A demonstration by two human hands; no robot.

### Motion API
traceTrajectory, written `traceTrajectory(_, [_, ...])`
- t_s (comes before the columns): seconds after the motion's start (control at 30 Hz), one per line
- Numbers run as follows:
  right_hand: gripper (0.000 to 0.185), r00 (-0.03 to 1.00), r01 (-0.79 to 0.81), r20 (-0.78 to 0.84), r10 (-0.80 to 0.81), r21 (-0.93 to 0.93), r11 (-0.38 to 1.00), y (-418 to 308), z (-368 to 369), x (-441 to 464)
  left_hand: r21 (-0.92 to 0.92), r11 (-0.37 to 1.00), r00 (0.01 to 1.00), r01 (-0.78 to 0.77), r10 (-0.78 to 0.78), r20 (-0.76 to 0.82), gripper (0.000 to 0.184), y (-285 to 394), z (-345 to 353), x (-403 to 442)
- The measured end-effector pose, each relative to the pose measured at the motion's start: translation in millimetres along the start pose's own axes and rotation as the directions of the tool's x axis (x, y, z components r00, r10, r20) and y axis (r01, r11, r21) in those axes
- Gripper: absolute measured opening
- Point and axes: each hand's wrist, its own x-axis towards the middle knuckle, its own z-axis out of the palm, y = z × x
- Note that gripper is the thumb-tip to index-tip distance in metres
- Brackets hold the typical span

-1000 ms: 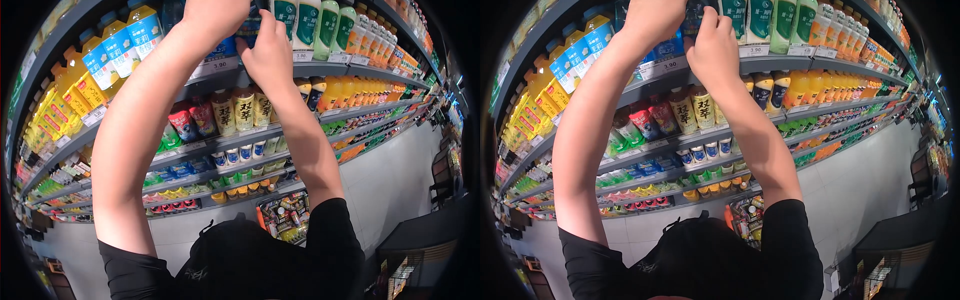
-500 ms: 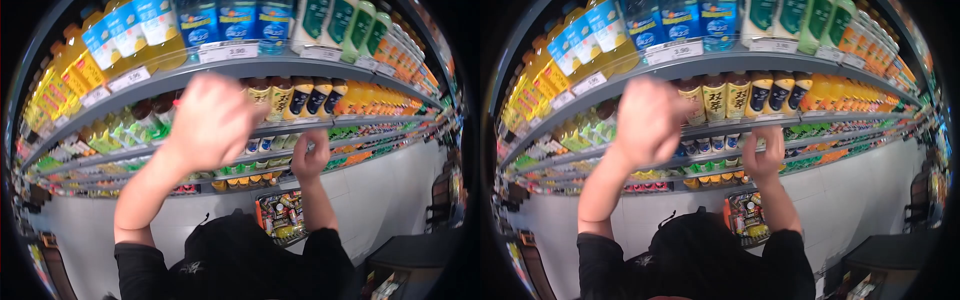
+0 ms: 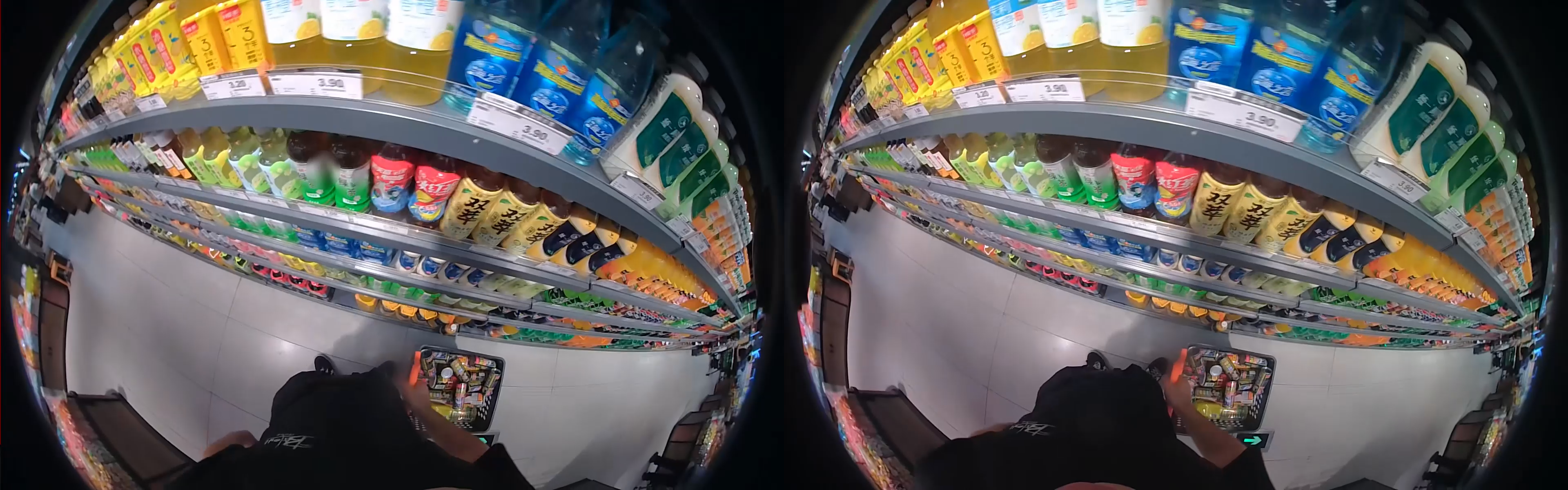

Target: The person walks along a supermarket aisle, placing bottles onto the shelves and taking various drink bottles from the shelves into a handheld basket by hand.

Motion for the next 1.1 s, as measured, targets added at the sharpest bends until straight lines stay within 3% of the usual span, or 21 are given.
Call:
traceTrajectory(0.07, [0.037, 0.994, 0.059, -0.091, -0.061, -0.028, 0.998, 8, 14, 8, -0.001, 0.998, 0.993, -0.059, 0.059, 0.098, 0.038, 1, 18, 5])
traceTrajectory(0.1, [0.034, 0.998, 0.051, -0.029, -0.052, -0.036, 0.998, -17, 5, -11, 0.006, 0.994, 0.984, -0.109, 0.107, 0.142, 0.038, 7, 26, 12])
traceTrajectory(0.23, [0.039, 0.996, 0.044, -0.077, -0.045, -0.013, 0.999, -5, 8, -3, 0.128, 0.918, 0.904, -0.375, 0.332, 0.267, 0.037, 50, 45, 52])
traceTrajectory(0.3, [0.034, 0.993, 0.061, -0.1, -0.059, 0.016, 0.998, -22, 8, -18, 0.349, 0.74, 0.815, -0.575, 0.482, 0.322, 0.037, 80, 43, 102])
traceTrajectory(0.37, [0.028, 0.997, -0.034, -0.059, 0.05, 0.257, 0.966, -31, 11, -27, 0.463, 0.581, 0.73, -0.67, 0.628, 0.269, 0.037, 105, 27, 132])
traceTrajectory(0.4, [0.026, 0.995, -0.083, -0.025, 0.1, 0.373, 0.924, -31, 15, -31, 0.264, 0.684, 0.726, -0.68, 0.68, 0.107, 0.033, 106, 6, 121])
traceTrajectory(0.43, [0.023, 0.986, -0.124, -0.046, 0.16, 0.432, 0.893, -25, 20, -25, 0.043, 0.702, 0.7, -0.71, 0.712, -0.058, 0.029, 107, -13, 115])
traceTrajectory(0.53, [0.026, 0.959, -0.189, -0.098, 0.266, 0.477, 0.858, -22, 26, -19, -0.581, 0.579, 0.771, -0.571, 0.622, -0.137, 0.025, 120, -60, 110])
traceTrajectory(0.63, [0.032, 0.894, -0.265, -0.284, 0.346, 0.286, 0.921, -19, 29, -6, -0.703, 0.55, 0.799, -0.451, 0.6, -0.043, 0.026, 101, -98, 121])
traceTrajectory(0.73, [0.036, 0.807, -0.384, -0.464, 0.364, 0.055, 0.922, -39, 49, -13, -0.533, 0.65, 0.791, -0.541, 0.609, -0.06, 0.026, 64, -107, 163])
traceTrajectory(0.77, [0.034, 0.736, -0.438, -0.546, 0.4, 0.067, 0.896, -21, 49, 12, -0.538, 0.638, 0.787, -0.551, 0.611, -0.082, 0.026, 47, -107, 175])
traceTrajectory(0.83, [0.031, 0.785, -0.403, -0.475, 0.398, 0.097, 0.91, -4, 40, 26, -0.533, 0.622, 0.781, -0.574, 0.612, -0.126, 0.026, 5, -107, 196])
traceTrajectory(0.93, [0.031, 0.853, -0.347, -0.404, 0.33, 0.032, 0.937, -25, 60, 3, -0.74, 0.541, 0.879, -0.398, 0.457, -0.139, 0.023, -69, -100, 203])
traceTrajectory(1.03, [0.026, 0.854, -0.323, -0.414, 0.316, 0.055, 0.945, -18, 74, 2, -0.893, 0.432, 0.974, -0.125, 0.223, -0.028, 0.02, -143, -78, 189])
traceTrajectory(1.1, [0.028, 0.894, -0.332, -0.336, 0.297, -0.05, 0.942, -33, 85, -11, -0.916, 0.399, 0.986, 0.047, 0.13, 0.107, 0.02, -192, -41, 204])
